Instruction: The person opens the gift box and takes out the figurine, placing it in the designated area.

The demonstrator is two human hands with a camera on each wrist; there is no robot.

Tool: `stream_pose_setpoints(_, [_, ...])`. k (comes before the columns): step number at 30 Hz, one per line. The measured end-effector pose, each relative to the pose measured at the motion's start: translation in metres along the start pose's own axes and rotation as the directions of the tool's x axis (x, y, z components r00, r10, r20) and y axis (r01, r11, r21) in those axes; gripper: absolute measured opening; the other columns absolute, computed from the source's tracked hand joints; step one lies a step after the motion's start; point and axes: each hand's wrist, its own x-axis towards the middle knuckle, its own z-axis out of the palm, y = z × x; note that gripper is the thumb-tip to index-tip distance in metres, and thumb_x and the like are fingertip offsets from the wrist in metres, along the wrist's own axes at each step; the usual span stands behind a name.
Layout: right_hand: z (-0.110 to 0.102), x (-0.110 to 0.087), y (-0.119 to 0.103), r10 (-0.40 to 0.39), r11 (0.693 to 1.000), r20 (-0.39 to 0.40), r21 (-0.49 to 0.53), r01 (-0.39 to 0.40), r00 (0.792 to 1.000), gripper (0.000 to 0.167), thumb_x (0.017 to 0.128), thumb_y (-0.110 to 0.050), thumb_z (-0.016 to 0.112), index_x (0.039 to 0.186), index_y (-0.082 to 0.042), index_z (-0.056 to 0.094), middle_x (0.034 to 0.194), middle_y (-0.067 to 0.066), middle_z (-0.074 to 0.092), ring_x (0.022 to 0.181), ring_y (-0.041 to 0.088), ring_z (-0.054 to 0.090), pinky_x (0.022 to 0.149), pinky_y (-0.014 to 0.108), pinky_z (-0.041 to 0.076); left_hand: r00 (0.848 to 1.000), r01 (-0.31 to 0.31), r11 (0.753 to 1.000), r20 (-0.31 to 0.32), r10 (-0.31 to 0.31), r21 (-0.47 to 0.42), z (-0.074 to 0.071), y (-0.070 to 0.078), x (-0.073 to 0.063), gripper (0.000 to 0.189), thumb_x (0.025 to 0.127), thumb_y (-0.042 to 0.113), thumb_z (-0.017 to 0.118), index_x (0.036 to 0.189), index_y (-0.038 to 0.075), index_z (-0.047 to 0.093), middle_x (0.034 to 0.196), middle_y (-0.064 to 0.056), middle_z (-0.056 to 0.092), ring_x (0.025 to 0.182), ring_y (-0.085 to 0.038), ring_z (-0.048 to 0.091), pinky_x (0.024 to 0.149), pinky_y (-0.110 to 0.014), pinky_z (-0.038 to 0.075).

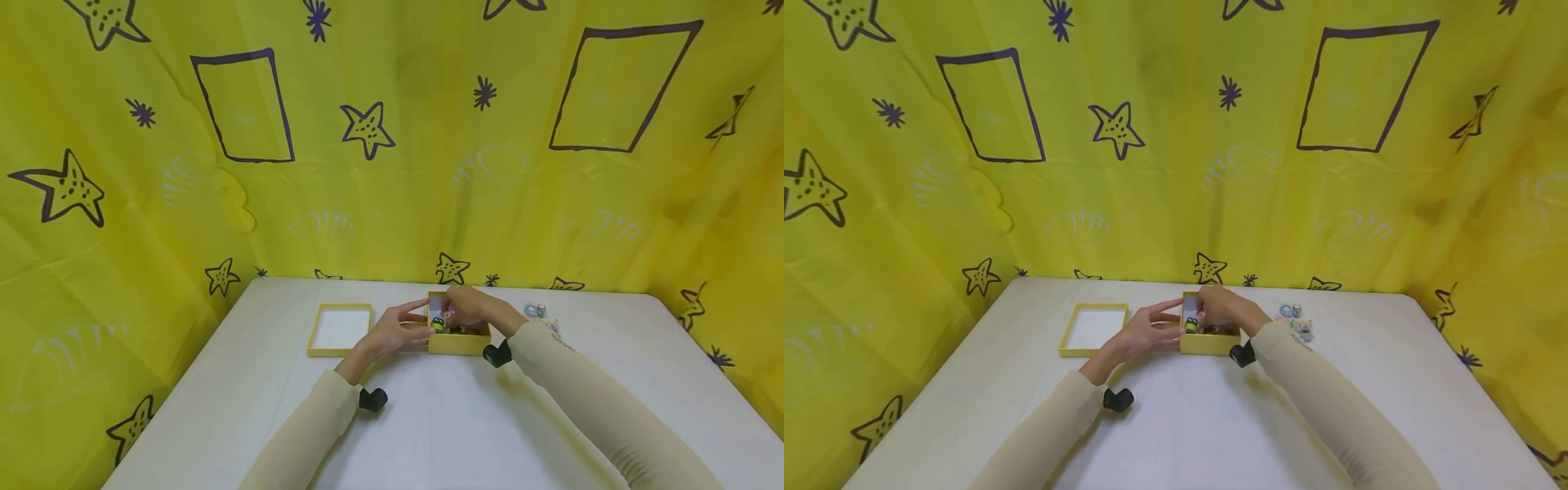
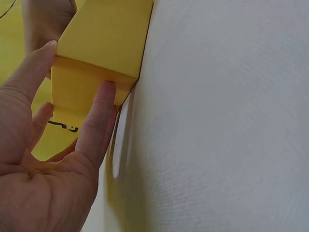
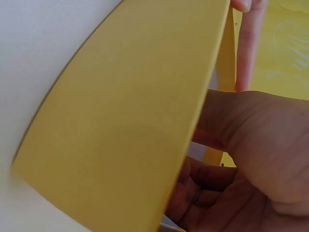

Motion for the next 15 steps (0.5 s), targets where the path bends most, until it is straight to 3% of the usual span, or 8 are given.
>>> stream_pose_setpoints(10, [-0.008, -0.006, -0.003, 0.019, 0.999, -0.005, -0.047, -0.019, 1.0, 0.017, 0.093, -0.014, 0.076, 0.109, -0.006, 0.075, 0.112, 0.013, 0.068, 0.096, 0.027, 0.06, 0.09, 0.044, 0.057, 1.0, 0.009, 1.0, -0.008, -0.009, 0.005, 0.0, 0.0, -0.001, 0.07, 0.09, 0.011, 0.081, 0.153, 0.024, 0.052, 0.136, -0.017, 0.059, 0.114, -0.025, 0.066, 0.087, -0.034, 0.062])
stream_pose_setpoints(15, [-0.011, -0.011, -0.005, 0.01, 1.0, 0.009, -0.02, -0.01, 1.0, 0.021, 0.094, -0.011, 0.076, 0.113, -0.005, 0.074, 0.112, 0.013, 0.068, 0.095, 0.026, 0.06, 0.086, 0.041, 0.059, 1.0, 0.015, 1.0, -0.002, -0.015, 0.005, 0.0, 0.001, -0.002, 0.071, 0.09, 0.012, 0.081, 0.154, 0.023, 0.051, 0.137, -0.017, 0.059, 0.115, -0.026, 0.066, 0.087, -0.035, 0.062])
